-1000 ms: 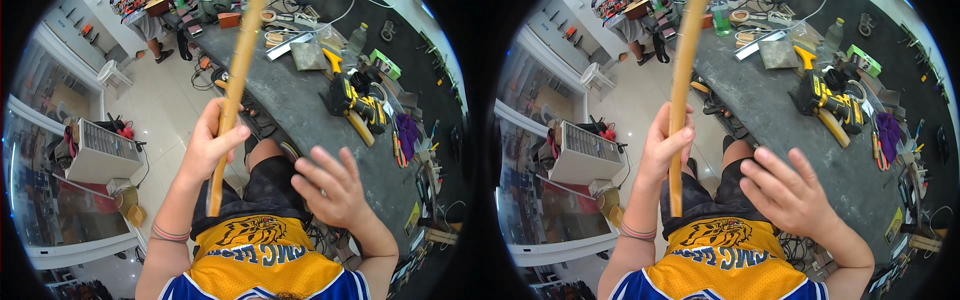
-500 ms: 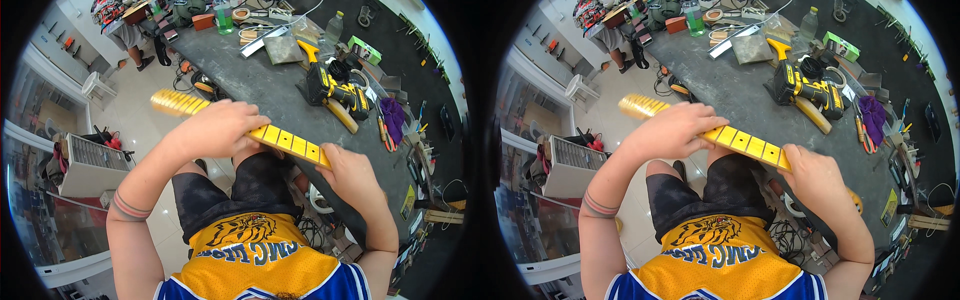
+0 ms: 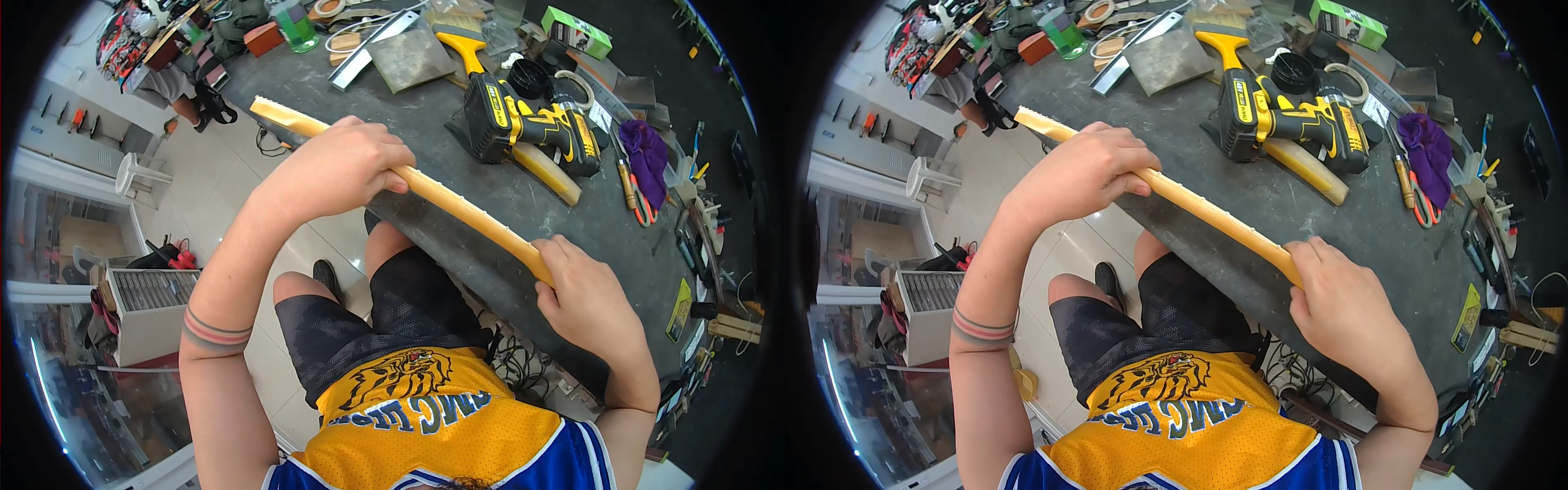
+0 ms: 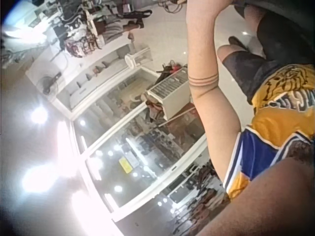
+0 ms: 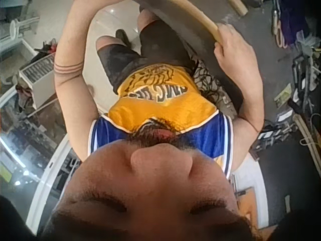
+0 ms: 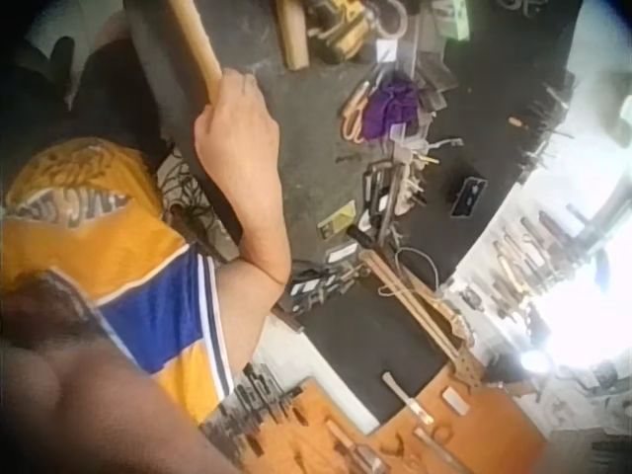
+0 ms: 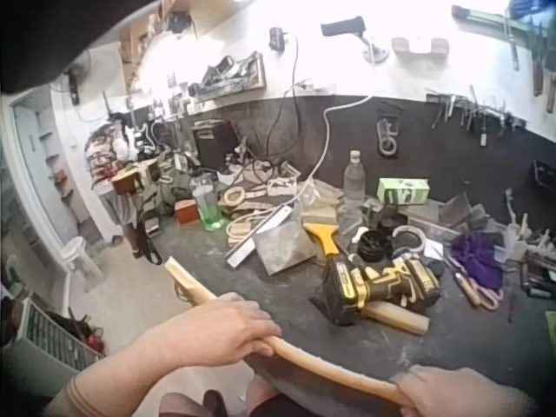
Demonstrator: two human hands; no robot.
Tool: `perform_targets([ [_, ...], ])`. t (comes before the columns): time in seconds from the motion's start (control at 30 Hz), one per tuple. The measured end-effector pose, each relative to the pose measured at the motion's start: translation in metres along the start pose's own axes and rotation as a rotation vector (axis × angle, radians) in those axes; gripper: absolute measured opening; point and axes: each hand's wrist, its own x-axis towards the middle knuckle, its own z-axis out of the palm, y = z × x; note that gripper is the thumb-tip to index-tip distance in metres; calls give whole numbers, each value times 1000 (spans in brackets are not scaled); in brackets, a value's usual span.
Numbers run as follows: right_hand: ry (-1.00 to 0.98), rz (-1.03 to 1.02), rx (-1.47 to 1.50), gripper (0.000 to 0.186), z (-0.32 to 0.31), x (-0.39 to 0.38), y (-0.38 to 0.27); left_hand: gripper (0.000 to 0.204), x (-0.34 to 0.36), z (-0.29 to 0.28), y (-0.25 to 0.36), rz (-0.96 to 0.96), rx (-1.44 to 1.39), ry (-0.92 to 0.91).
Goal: The recorder is filing and sanding the frets and the back of a guitar neck.
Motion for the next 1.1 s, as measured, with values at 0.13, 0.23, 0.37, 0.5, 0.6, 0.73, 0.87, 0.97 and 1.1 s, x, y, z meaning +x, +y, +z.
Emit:
perform_targets([
  [0.13, -38, 40, 71, 44, -9, 1, 4, 23, 1, 6, -19, -32, -15, 31],
  [0.23, -54, 23, 129, 56, -9, 4, 12, 25, 1, 18, -21, -72, -49, 29],
  [0.37, -96, -33, 168, 66, -21, 0, 26, 38, -7, 58, 1, -14, 32, 381],
  [0.5, -242, -19, 265, 71, -24, 10, 36, 58, -4, 127, 68, -3, 114, 464],
  [0.6, -228, -6, 293, 70, -19, 12, 37, 67, 6, 144, 89, 111, 139, 443],
  [0.73, -156, -8, 281, 66, -16, 7, 35, 67, -6, 115, 36, 17, 189, 380],
  [0.87, -134, 3, 258, 66, -10, 10, 27, 36, 19, 45, -49, -163, 129, 653],
  [0.97, -107, -19, 229, 64, -9, 11, 29, 55, 94, 12, -64, -215, 91, 665],
  [1.1, -124, -32, 196, 58, -11, 7, 25, 82, 139, 10, -94, -286, 506, 328],
])
